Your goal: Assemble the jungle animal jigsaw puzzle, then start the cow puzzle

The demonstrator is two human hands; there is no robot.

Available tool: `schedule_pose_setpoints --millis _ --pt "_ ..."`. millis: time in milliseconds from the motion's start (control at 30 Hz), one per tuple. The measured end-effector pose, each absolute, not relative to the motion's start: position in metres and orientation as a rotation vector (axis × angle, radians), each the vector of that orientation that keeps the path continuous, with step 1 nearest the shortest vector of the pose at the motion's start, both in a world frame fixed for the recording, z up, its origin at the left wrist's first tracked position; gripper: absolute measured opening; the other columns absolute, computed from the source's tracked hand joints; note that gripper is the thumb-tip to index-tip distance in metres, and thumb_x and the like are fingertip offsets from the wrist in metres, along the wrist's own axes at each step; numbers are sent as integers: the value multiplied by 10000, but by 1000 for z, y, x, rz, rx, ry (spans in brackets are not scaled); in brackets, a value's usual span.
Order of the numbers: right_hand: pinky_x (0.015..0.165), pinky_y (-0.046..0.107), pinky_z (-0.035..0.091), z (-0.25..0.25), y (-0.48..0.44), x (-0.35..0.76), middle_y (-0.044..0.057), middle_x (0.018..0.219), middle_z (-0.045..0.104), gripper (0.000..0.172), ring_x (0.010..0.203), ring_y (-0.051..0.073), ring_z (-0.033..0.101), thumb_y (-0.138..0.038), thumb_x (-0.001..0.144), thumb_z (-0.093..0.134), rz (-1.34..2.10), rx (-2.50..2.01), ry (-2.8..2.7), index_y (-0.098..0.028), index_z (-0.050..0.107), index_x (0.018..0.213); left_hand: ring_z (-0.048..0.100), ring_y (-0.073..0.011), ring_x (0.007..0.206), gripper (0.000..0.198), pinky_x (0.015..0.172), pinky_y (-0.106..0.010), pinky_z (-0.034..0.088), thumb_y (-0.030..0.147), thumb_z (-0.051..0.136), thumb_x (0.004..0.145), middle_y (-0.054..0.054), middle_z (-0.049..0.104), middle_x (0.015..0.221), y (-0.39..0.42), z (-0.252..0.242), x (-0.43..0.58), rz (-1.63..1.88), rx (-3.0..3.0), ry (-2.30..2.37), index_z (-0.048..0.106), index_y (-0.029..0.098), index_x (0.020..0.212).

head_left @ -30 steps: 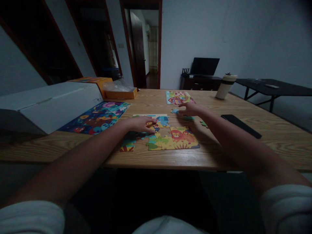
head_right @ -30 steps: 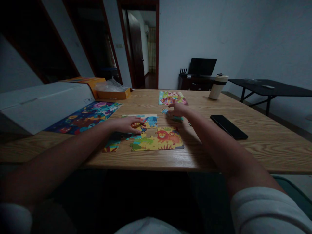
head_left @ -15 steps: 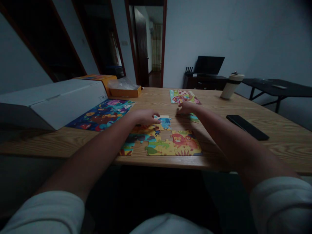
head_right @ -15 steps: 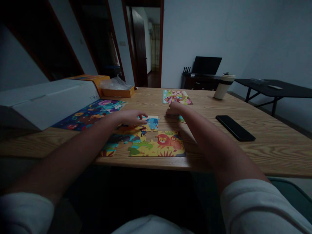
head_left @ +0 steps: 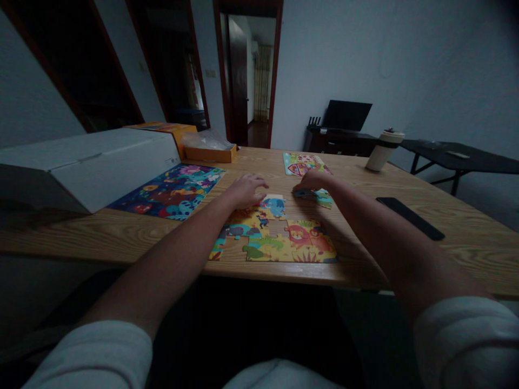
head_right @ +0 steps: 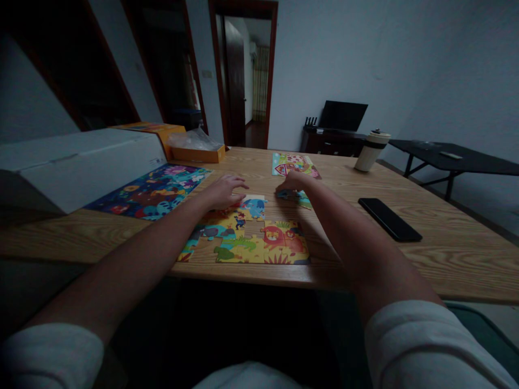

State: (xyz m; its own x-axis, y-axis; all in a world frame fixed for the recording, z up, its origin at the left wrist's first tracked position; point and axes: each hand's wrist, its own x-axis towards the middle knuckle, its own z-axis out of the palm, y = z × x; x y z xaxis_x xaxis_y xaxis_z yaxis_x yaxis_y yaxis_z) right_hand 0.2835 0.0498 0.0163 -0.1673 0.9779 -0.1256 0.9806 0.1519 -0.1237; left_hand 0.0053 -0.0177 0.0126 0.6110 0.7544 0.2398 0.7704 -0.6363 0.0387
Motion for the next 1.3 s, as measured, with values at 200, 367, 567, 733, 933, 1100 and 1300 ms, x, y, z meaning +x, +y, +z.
schedule_pose_setpoints --millis 200,367,567,733,933,1100,1300 --pt "615 258 511 26 8 284 98 946 732 255 729 164 659 -371 893 619 -775 2081 2443 -177 738 1009 541 -230 1214 337 1056 -346 374 336 534 901 -79 632 1309 -17 9 10 -351 -2815 -1225 672 205 1179" --pt "850 318 512 9 -20 284 103 1148 723 420 961 232 677 -337 822 692 -393 1856 2653 -210 692 1222 581 -222 1144 344 996 -326 413 353 509 912 -75 671 1233 -20 7 12 -312 -2863 -1211 673 212 1181" --pt "876 320 498 -14 -23 288 121 1218 697 589 1027 259 671 -400 810 681 -307 1910 2700 -166 602 1345 596 -232 1129 370 967 -330 432 380 486 932 -85 675 1227 -27 9 12 -248 -2885 -1264 673 199 1194" --pt "886 382 488 -11 -34 284 193 1252 664 819 1065 324 652 -654 777 648 -229 2154 2532 -122 540 1391 591 -232 1134 364 967 -331 430 387 516 911 -74 672 1236 -28 9 14 -241 -2882 -1292 674 220 1192" --pt "718 324 488 6 -61 264 148 1059 728 681 865 262 680 -710 804 587 -501 1971 2568 -182 676 1225 592 -236 1126 367 952 -331 434 389 507 915 -77 674 1223 -33 10 16 -224 -2909 -1265 671 223 1199" --pt "609 256 425 12 -66 270 63 928 728 535 682 158 618 -505 857 640 -598 1540 2779 -244 641 1323 595 -233 1116 377 952 -327 427 403 509 928 -78 676 1213 -36 11 17 -213 -2991 -1146 666 221 1219" --pt "582 252 396 9 -63 273 43 866 735 453 628 141 581 -438 884 602 -556 1452 2787 -257 672 1293 610 -210 1088 344 951 -299 426 380 549 917 -65 684 1194 -39 13 21 -170 -3119 -974 695 236 1192"
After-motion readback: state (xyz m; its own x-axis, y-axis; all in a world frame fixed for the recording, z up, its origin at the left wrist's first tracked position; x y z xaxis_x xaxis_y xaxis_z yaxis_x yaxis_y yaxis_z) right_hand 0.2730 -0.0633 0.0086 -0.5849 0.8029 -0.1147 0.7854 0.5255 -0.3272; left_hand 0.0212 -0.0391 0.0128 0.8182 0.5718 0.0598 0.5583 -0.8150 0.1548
